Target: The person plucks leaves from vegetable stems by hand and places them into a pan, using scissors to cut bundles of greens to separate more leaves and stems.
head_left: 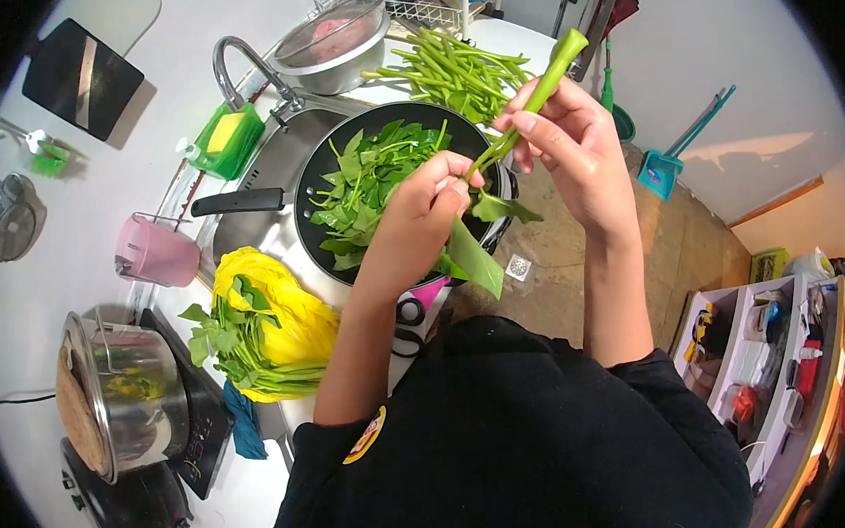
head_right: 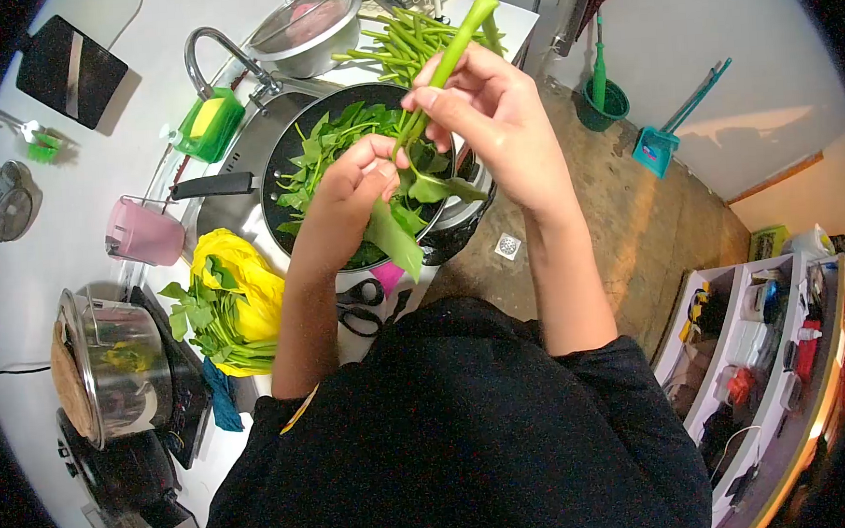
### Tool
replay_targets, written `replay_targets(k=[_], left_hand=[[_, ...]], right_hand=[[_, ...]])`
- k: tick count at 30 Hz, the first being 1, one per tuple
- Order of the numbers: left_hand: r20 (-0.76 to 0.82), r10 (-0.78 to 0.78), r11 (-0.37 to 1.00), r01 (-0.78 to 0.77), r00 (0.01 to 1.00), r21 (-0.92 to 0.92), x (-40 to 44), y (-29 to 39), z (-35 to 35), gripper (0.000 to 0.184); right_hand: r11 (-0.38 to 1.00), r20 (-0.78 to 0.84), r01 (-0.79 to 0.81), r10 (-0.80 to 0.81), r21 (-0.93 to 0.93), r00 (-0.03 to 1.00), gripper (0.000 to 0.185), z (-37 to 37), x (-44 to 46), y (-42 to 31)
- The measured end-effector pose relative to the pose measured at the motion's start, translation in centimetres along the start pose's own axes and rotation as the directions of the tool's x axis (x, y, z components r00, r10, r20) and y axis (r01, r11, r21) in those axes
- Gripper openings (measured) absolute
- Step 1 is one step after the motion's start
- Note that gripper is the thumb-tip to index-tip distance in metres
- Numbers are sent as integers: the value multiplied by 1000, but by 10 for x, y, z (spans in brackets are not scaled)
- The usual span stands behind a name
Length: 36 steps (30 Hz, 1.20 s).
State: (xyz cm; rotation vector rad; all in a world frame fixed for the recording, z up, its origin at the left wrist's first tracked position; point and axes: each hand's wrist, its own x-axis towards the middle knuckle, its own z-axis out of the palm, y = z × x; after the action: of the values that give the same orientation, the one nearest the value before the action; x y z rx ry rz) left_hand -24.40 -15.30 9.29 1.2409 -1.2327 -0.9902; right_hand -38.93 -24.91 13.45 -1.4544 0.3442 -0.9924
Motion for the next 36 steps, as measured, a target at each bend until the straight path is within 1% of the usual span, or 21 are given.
replay_targets(k=[2, 3, 5, 8, 10, 11, 14, 15, 18, 20, 22, 23, 28, 31, 35, 36], left_hand=[[38, 80, 986, -85, 996, 143, 0, -6, -6, 16], [11, 116, 986, -116, 993, 120, 0, -11, -8, 16], [-47, 183, 981, -179, 982, 76, -1, -18, -10, 17], [-199, 233, 969, -209, 952, 134, -2, -11, -8, 19], [-244, 238, 970, -241, 940, 18, 1, -5, -6, 17], [-269, 238, 966, -257, 933, -39, 2, -2, -5, 18], [-169, 189, 975, -205, 967, -81, -1, 10, -2, 23], [-119, 158, 984, -167, 980, -64, -4, 16, -2, 22], [-118, 105, 994, -107, 987, -7, -3, 11, 4, 22], [-183, 164, 975, -132, 969, 177, -3, 12, 13, 18], [-212, 251, 919, -164, 944, 359, -2, 11, 19, 17], [-255, 249, 927, -154, 934, 343, -2, 12, 21, 16], [-278, 246, 920, -133, 928, 369, -4, 9, 21, 15], [-302, 252, 909, -119, 919, 399, -4, 7, 22, 16], [-344, 231, 902, -68, 910, 427, -5, 7, 20, 14], [-367, 216, 923, -67, 905, 378, -6, 6, 19, 13]], right_hand=[[997, -31, -17, 20, 77, 999, 15, -3, 0, 4], [979, -93, -13, 33, 205, 995, 14, -6, 0, 4], [974, -129, 18, 12, 227, 992, 14, -16, 1, -1], [981, -136, 28, -1, 193, 991, 19, -23, 1, -4], [986, -139, 39, -16, 160, 990, 22, -21, 0, -3], [982, -134, 37, -12, 186, 991, 24, -23, 0, 0], [984, -107, 7, 13, 179, 994, 23, -23, -1, 9], [985, -110, 26, -7, 168, 994, 17, -19, -1, 10], [995, -126, 39, -27, 91, 992, 14, -15, -3, 13], [999, -135, 22, -17, 34, 991, 14, -11, -4, 11], [1000, -119, 17, -18, -4, 993, 14, -9, -4, 12], [999, -121, 19, -23, -31, 992, 14, -9, -4, 12], [993, -131, 7, -23, -119, 991, 15, -2, -7, 13], [980, -134, -39, 13, -194, 991, 17, -2, -8, 17], [971, -139, -48, 16, -234, 990, 18, 1, -10, 19], [965, -131, -42, 8, -259, 991, 18, 3, -11, 19]])
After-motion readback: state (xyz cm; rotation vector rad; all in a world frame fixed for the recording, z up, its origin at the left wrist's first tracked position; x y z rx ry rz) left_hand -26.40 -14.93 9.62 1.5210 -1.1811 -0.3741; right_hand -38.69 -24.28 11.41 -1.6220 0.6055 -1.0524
